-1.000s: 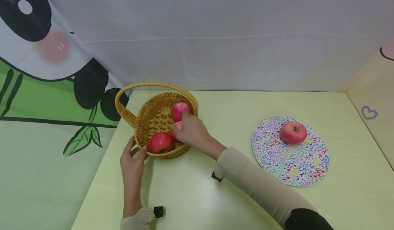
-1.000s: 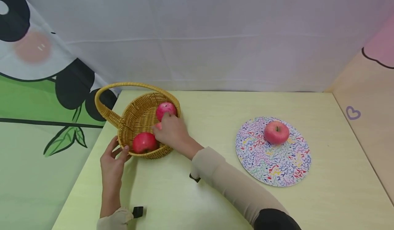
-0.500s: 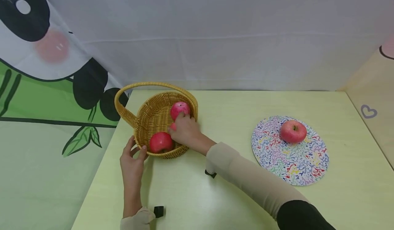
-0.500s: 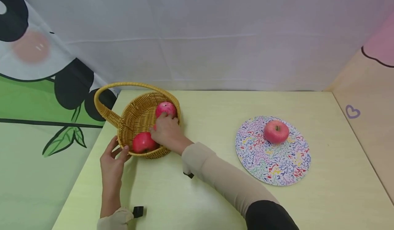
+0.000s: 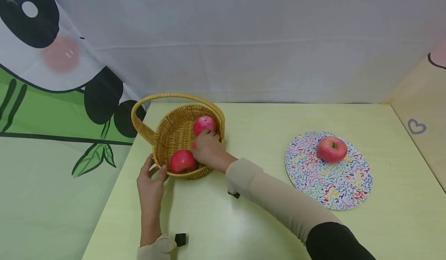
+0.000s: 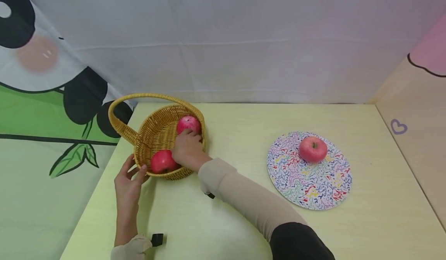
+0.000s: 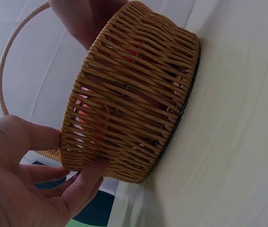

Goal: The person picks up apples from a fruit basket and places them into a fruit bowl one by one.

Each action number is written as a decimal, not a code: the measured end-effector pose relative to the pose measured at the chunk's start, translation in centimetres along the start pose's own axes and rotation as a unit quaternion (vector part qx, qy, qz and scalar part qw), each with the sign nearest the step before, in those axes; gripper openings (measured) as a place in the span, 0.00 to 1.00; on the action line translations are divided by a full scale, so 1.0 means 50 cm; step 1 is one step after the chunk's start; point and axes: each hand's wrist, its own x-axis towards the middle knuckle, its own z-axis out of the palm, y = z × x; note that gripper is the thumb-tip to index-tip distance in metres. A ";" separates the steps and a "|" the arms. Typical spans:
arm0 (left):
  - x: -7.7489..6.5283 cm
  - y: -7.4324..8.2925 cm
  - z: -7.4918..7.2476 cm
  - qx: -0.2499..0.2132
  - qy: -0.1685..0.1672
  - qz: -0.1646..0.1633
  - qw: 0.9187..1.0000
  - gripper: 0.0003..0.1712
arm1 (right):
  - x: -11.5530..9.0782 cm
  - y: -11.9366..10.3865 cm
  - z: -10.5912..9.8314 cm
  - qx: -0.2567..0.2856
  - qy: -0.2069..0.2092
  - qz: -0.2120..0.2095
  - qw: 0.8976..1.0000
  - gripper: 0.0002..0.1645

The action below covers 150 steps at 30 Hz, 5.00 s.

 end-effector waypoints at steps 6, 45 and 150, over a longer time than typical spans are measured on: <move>0.000 0.002 0.001 -0.001 -0.001 -0.003 1.000 0.39 | 0.003 0.002 0.005 -0.069 0.005 -0.034 0.997 0.46; 0.001 0.003 0.001 0.000 0.001 -0.001 1.000 0.39 | -0.036 0.018 -0.010 -0.148 0.096 -0.148 0.973 0.32; -0.003 0.003 0.003 -0.010 -0.006 0.003 1.000 0.38 | -0.171 0.328 0.005 0.339 0.252 -0.375 0.825 0.53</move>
